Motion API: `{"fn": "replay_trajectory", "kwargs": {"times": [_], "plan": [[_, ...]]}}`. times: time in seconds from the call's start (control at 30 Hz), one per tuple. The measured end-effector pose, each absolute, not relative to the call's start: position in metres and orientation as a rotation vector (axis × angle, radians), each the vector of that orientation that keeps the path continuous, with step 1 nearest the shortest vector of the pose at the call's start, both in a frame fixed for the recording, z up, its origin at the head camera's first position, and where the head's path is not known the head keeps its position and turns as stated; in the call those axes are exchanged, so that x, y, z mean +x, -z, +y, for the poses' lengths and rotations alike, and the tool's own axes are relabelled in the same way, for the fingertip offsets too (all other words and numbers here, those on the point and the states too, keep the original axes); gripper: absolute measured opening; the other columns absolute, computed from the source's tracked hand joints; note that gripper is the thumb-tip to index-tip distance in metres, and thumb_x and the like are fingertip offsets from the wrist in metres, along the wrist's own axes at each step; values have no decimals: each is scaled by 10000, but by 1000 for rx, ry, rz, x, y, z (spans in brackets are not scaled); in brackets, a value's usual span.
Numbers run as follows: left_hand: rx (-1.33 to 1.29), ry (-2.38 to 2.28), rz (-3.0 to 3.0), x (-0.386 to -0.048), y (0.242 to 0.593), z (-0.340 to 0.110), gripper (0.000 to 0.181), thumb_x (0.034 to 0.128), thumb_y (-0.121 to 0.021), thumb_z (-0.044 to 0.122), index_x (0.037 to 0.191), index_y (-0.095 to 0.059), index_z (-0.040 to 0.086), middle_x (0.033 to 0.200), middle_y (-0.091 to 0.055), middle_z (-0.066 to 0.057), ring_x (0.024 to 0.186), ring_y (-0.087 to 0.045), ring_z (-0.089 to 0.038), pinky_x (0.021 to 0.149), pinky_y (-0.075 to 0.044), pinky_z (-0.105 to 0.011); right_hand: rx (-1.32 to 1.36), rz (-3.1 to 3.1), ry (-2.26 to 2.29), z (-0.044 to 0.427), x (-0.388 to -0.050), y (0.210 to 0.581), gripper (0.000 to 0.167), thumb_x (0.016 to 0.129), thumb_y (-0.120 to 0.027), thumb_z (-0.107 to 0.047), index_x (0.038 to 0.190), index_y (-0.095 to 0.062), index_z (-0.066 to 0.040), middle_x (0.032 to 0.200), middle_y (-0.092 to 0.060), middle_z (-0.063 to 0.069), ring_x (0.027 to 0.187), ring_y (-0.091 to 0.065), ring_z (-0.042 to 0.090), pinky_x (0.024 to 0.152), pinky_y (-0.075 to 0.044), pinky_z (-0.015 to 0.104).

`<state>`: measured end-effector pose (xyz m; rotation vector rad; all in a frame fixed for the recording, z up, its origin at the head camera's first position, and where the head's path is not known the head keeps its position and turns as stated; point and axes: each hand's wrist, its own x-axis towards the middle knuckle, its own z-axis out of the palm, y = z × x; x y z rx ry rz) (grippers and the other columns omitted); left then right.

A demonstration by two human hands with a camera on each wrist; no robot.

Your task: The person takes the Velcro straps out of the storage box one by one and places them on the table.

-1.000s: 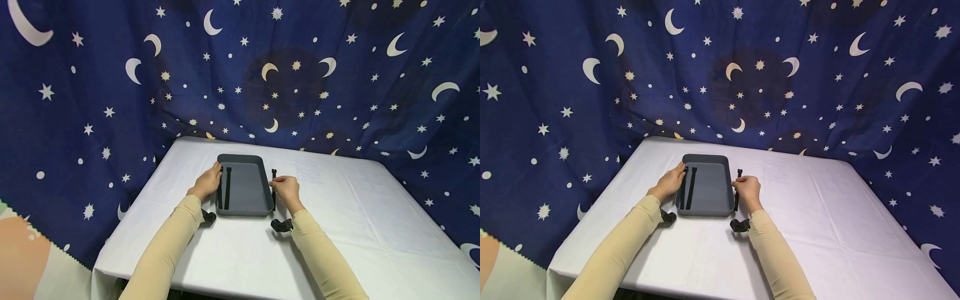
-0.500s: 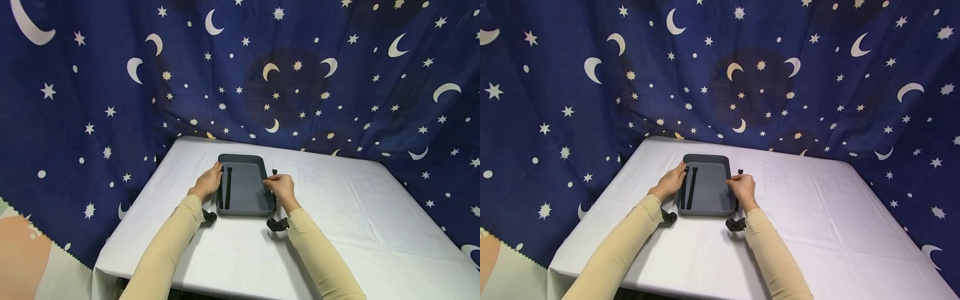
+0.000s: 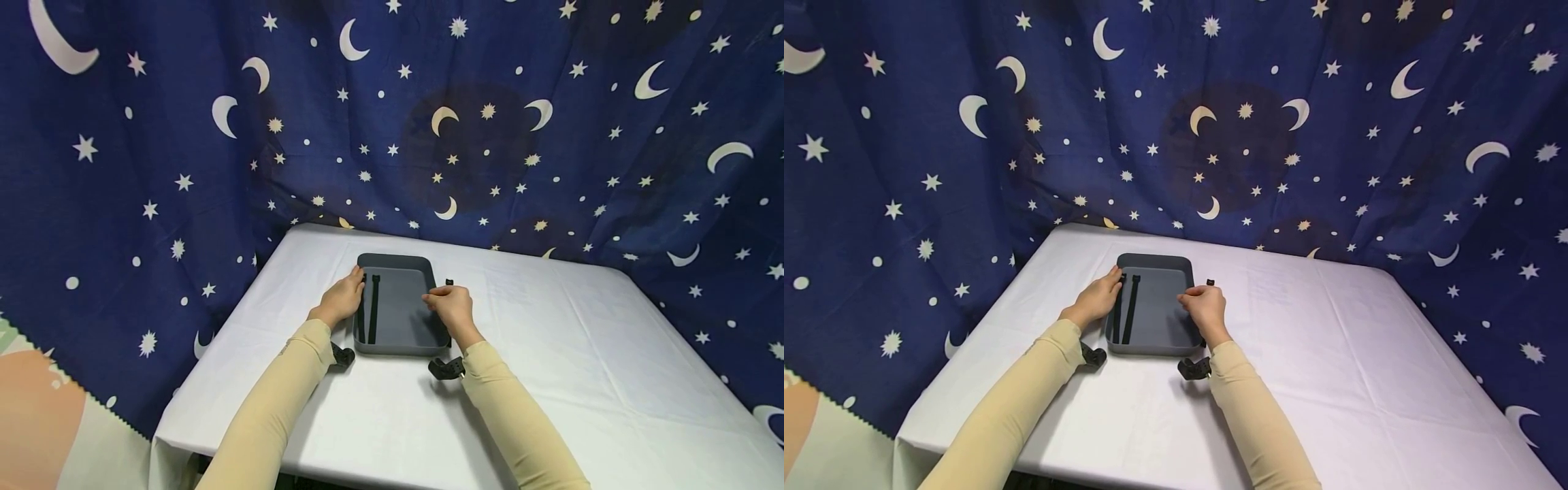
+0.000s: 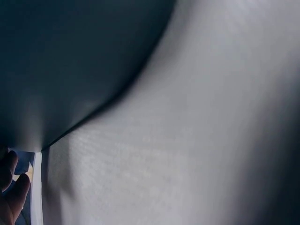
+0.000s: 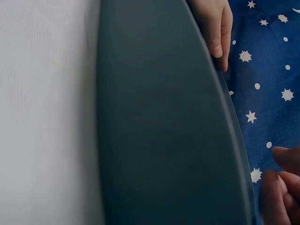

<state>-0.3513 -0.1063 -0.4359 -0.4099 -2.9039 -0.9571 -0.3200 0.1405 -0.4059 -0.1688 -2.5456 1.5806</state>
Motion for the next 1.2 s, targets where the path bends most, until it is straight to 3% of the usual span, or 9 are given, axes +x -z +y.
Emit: {"fn": "replay_trajectory", "kwargs": {"times": [0.4, 0.93, 1.2], "plan": [[-389, 946, -2911, -352, 436, -106, 511, 1103, -352, 226, 1568, -301, 20, 1669, -207, -121, 1536, -247, -269, 1264, -250, -424, -126, -2582, -1584, 127, -320, 409, 267, 877, -768, -116, 1089, -739, 44, 1057, -740, 209, 746, -707, 125, 741, -618, 315], [-387, 931, -2920, -355, 439, -106, 512, 1105, -342, 235, 1570, -297, 25, 1671, -200, -118, 1532, -257, -274, 1261, -258, -430, -74, -2630, -1544, 112, -321, 414, 206, 858, -785, -110, 1012, -762, 25, 977, -758, 182, 734, -706, 150, 669, -578, 270], [-376, 947, -2913, -355, 440, -105, 508, 1105, -349, 232, 1568, -305, 26, 1671, -203, -108, 1533, -257, -264, 1259, -262, -429, -64, -2659, -1577, 100, -320, 415, 202, 864, -781, -104, 1013, -756, 29, 1038, -748, 193, 784, -736, 186, 741, -614, 326]]}}
